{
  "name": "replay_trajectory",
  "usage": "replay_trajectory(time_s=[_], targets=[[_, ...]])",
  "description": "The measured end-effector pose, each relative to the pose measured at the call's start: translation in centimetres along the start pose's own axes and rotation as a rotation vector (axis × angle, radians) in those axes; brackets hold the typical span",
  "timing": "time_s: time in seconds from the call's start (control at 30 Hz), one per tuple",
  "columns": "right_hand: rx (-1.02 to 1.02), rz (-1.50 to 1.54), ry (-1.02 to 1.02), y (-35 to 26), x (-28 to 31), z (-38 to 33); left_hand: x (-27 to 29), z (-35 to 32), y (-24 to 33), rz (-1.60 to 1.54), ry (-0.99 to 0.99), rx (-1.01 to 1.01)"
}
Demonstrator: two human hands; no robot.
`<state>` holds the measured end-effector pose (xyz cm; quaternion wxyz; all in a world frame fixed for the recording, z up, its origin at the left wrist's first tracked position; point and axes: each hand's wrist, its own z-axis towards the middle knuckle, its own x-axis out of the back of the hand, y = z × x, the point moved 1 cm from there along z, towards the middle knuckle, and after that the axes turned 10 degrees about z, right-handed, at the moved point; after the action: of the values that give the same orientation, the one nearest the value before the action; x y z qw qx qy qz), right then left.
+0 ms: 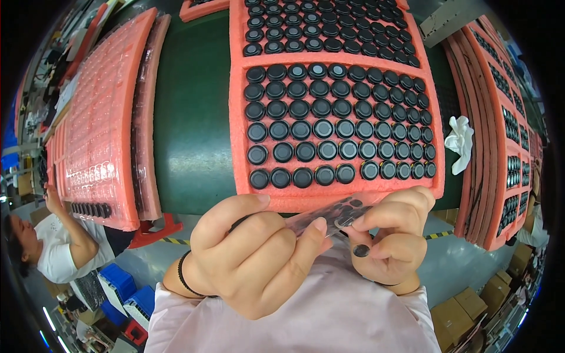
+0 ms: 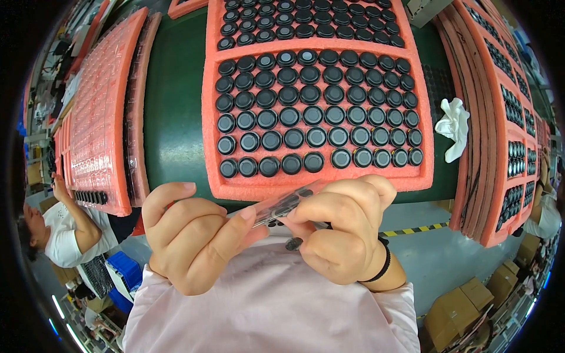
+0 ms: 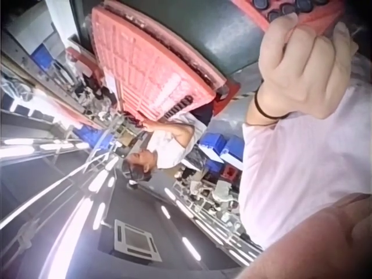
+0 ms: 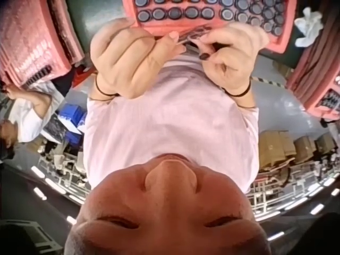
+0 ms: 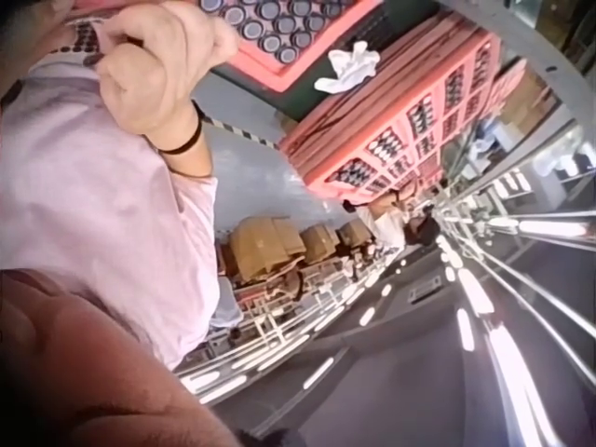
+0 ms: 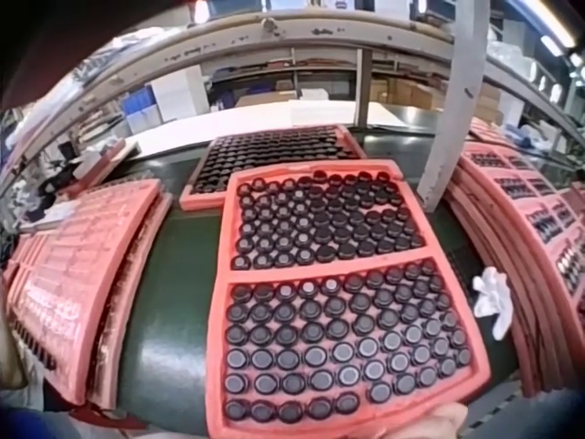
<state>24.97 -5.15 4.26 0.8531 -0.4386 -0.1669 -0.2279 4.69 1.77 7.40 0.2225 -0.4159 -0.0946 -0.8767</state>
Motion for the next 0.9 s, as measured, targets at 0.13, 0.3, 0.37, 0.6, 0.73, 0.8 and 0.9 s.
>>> replay_trajectory(time_s=[0.13, 0.3, 0.37, 0.6, 0.73, 0.8, 0.9], targets=[[0.016, -0.023, 0.017, 0.1, -0.5, -0.3, 0.0, -0.1, -0.3, -0.050, -0.027, 0.046], [0.140, 0.007, 0.151, 1.1, -1.8, -0.7, -0.2, -0.5, -0.6, -0.113, -0.033, 0.107], [0.178, -0.029, 0.169, 1.1, -1.9, -0.7, -0.2, -0.6, -0.8, -0.134, -0.046, 0.133], [0.107, 0.118, 0.027, 0.9, -0.7, 0.2, 0.1, -0.7, -1.4, -0.167, -0.125, 0.152], [0.059, 0.193, -0.172, 1.0, 0.4, 2.1, 0.1, -0.7, -1.7, -0.141, -0.170, 0.097], [0.042, 0.197, -0.247, 1.3, 0.5, 2.3, 0.0, -0.6, -1.8, -0.143, -0.161, 0.063], [0.042, 0.372, -0.275, 1.9, 0.1, 1.9, -0.1, -0.4, -1.6, -0.149, -0.155, 0.047]])
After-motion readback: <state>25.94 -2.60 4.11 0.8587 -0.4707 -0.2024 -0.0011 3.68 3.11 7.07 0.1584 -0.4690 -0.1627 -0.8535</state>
